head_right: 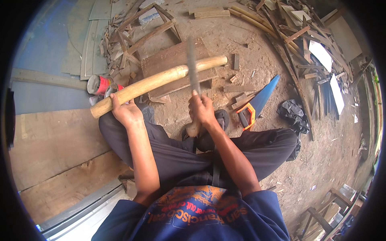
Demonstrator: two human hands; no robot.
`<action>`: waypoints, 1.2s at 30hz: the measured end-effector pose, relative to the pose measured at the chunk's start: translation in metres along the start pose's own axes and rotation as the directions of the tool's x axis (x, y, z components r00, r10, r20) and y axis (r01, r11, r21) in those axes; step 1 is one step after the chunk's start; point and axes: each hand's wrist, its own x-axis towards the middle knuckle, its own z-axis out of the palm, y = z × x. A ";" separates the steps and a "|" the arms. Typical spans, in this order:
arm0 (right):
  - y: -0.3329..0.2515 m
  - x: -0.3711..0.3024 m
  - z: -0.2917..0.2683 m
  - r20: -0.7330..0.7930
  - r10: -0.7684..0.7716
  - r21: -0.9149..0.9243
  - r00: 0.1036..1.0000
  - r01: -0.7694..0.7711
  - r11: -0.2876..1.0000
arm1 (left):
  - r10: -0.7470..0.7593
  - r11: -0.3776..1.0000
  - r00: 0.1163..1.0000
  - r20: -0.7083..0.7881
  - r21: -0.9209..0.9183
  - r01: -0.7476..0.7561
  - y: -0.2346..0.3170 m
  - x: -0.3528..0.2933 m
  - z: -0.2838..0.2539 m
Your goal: The person sits on the floor and uses a hand saw to cut a cylindrical wooden dowel. They hold the dowel with one hand and saw with the other, then switch to a different saw to continue cutting the dowel.
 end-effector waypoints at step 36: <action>-0.009 -0.004 0.014 0.163 -0.004 -0.189 0.987 0.035 0.981 | -0.024 1.000 0.999 0.036 -0.005 0.025 -0.003 0.008 -0.007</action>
